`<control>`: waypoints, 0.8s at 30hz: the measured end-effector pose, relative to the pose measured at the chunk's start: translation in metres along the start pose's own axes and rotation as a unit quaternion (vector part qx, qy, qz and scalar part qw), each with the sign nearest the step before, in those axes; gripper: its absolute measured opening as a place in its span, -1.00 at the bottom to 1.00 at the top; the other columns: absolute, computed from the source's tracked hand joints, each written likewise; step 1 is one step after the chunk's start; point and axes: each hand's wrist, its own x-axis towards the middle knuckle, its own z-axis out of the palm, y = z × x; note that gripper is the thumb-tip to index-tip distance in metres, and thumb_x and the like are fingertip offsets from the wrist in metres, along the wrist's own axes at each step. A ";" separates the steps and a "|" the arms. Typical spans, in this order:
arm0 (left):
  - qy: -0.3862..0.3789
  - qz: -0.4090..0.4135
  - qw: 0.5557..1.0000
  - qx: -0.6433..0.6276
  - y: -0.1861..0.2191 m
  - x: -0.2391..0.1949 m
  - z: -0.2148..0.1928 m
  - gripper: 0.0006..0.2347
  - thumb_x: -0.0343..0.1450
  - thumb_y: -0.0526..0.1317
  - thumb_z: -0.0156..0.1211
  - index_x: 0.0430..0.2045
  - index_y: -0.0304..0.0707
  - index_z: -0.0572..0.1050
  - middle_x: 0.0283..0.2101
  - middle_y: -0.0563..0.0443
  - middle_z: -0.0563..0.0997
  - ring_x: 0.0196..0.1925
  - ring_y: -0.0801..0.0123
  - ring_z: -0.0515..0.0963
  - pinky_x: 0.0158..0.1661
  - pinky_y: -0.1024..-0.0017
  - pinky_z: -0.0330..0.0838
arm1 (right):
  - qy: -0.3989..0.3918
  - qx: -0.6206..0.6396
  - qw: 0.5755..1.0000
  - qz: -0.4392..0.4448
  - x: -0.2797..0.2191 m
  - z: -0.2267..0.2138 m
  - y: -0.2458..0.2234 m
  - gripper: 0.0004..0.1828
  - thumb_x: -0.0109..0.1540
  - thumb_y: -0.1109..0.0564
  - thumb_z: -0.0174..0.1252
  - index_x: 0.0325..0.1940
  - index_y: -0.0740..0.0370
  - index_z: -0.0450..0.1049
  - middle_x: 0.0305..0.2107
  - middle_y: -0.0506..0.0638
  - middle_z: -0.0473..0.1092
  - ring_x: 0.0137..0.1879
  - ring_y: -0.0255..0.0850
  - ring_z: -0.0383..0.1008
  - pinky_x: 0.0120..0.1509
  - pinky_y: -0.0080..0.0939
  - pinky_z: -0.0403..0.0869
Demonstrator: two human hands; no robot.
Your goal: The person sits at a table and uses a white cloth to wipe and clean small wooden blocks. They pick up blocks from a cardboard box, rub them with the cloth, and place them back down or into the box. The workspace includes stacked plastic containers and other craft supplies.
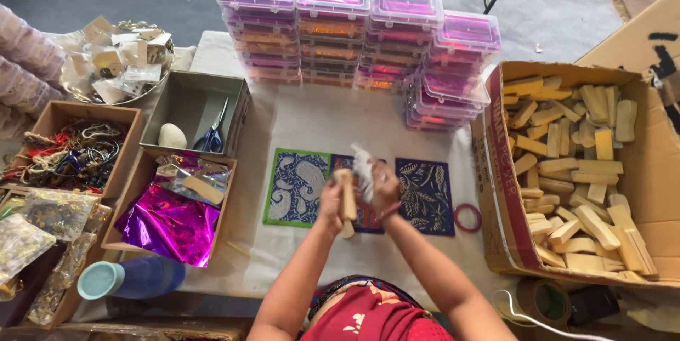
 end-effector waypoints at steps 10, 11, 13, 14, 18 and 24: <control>0.075 -0.100 0.979 0.163 0.006 -0.017 0.021 -0.56 0.56 0.15 -0.13 0.19 -0.10 0.39 -0.05 0.19 0.62 -0.08 0.51 0.66 -0.15 0.42 0.61 | -0.104 -0.167 0.953 -0.228 0.021 0.009 0.051 -0.65 0.43 0.11 -0.01 0.12 0.34 0.58 0.11 0.25 0.51 0.27 0.04 0.49 0.38 -0.02 0.37; 0.004 -0.080 0.976 0.203 -0.004 -0.012 0.010 -0.54 0.54 0.10 -0.03 0.21 -0.19 0.42 -0.06 0.02 0.61 -0.12 0.36 0.63 -0.21 0.37 0.56 | -0.073 -0.077 0.992 -0.071 0.033 0.004 0.061 -0.68 0.44 0.11 0.05 0.09 0.37 0.59 0.04 0.32 0.52 0.08 0.02 0.51 0.19 -0.03 0.41; -0.067 -0.052 0.966 0.243 -0.010 0.002 -0.004 -0.52 0.52 0.06 0.08 0.24 -0.27 0.46 -0.07 -0.15 0.60 -0.16 0.22 0.60 -0.26 0.32 0.52 | -0.044 0.018 0.995 0.084 0.037 0.004 0.051 -0.69 0.45 0.10 0.10 0.07 0.40 0.61 -0.03 0.40 0.54 -0.11 -0.01 0.53 0.00 -0.05 0.44; -0.017 -0.018 0.988 0.151 -0.006 0.010 -0.009 -0.55 0.50 0.04 0.07 0.23 -0.16 0.43 -0.06 -0.14 0.61 -0.15 0.21 0.62 -0.25 0.30 0.55 | -0.022 -0.039 0.999 0.011 0.028 0.008 0.032 -0.70 0.43 0.10 0.06 0.09 0.34 0.59 -0.01 0.30 0.55 -0.03 -0.07 0.55 0.06 -0.13 0.49; 0.064 -0.077 0.995 -0.007 0.027 0.004 -0.001 -0.58 0.45 0.04 -0.08 0.12 -0.14 0.44 -0.15 0.01 0.69 -0.22 0.32 0.73 -0.27 0.32 0.68 | -0.084 -0.330 0.843 -0.416 -0.031 0.033 0.022 -0.69 0.28 0.14 0.13 0.04 0.22 0.64 0.16 0.31 0.48 0.29 0.21 0.41 0.33 0.10 0.34; -0.031 -0.120 0.987 0.105 -0.009 0.005 -0.013 -0.58 0.58 0.04 0.19 0.17 -0.34 0.51 -0.09 -0.01 0.58 -0.20 0.34 0.56 -0.32 0.42 0.44 | -0.051 -0.233 0.971 -0.025 0.040 0.018 0.033 -0.72 0.34 0.02 0.18 -0.02 0.24 0.63 -0.18 0.18 0.64 -0.21 -0.07 0.65 -0.11 -0.05 0.62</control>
